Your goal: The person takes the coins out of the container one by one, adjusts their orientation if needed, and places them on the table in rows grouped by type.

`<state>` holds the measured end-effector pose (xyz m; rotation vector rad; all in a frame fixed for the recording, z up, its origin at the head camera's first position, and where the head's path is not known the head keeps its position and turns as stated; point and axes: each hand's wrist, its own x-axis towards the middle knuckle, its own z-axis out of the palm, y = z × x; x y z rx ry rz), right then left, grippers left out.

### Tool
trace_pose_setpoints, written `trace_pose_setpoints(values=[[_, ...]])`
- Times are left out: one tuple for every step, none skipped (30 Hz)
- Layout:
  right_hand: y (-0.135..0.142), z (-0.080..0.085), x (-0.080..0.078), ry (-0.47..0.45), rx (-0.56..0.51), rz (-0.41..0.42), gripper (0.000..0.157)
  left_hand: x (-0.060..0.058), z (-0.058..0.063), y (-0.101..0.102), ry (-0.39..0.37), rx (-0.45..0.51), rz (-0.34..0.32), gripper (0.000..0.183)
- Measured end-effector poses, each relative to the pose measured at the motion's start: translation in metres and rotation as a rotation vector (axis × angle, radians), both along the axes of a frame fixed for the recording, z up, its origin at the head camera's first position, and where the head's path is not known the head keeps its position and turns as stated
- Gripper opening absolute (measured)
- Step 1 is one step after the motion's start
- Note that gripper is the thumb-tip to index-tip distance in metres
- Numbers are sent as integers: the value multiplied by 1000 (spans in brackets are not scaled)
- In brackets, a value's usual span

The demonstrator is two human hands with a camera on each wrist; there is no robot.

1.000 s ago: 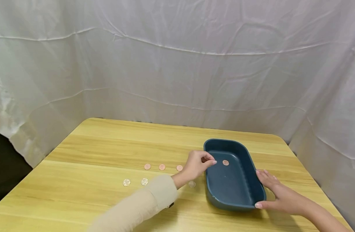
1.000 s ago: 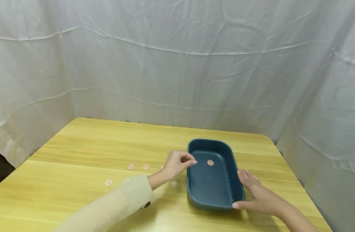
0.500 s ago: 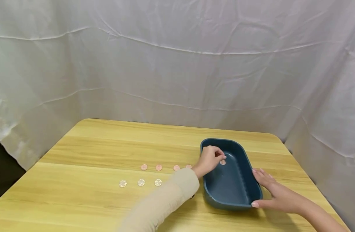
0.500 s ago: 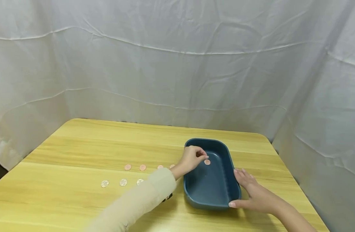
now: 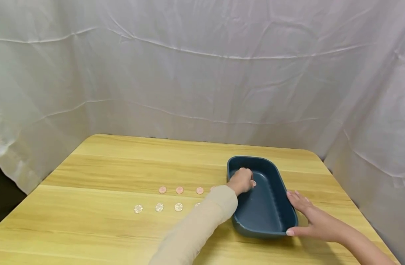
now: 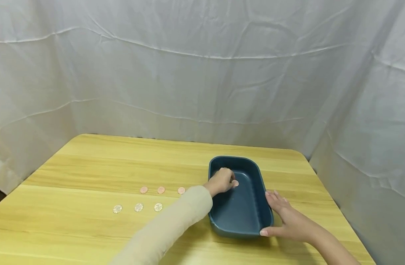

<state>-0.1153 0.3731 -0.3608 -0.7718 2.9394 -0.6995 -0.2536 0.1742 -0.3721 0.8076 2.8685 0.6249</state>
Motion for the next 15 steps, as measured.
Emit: trace_pose_setpoints(values=[[0,0,0,-3,0,-2,94,-1,-1,0,12,-39,-13,14],[0,0,-1,-9,0,-4,94,-1,-1,1,24,-72,-23,15],[0,0,-1,-13,2,-7,94,-2,-2,1,37,-100,-34,15],[0,1,-1,-20,3,-11,95,-2,-2,1,46,-125,-41,15],[0,1,-1,-23,4,-12,95,-3,-3,2,51,-149,-43,15],[0,1,-1,-26,2,-17,95,-3,-4,2,53,-167,-45,14],[0,1,-1,-25,0,-10,95,-4,-4,3,54,-182,-41,14],[-1,1,-1,-25,-2,-12,95,-4,-5,4,55,-193,-36,14],[-1,1,-1,-27,-4,-13,95,-4,-5,4,57,-203,-31,14],[-2,1,-1,-30,-8,-14,95,-5,-6,4,59,-208,-25,15],[-2,0,-1,-34,-10,-15,95,-5,-6,5,55,-207,-24,16],[-1,0,-1,-36,-11,-15,95,-5,-7,5,50,-205,-21,16],[-1,0,-1,-37,-11,-14,95,-6,-8,6,45,-204,-20,17],[-1,0,-1,-40,-10,-19,95,-6,-8,6,44,-201,-23,16],[-1,0,-1,-43,-9,-19,94,-6,-9,7,40,-198,-28,16]])
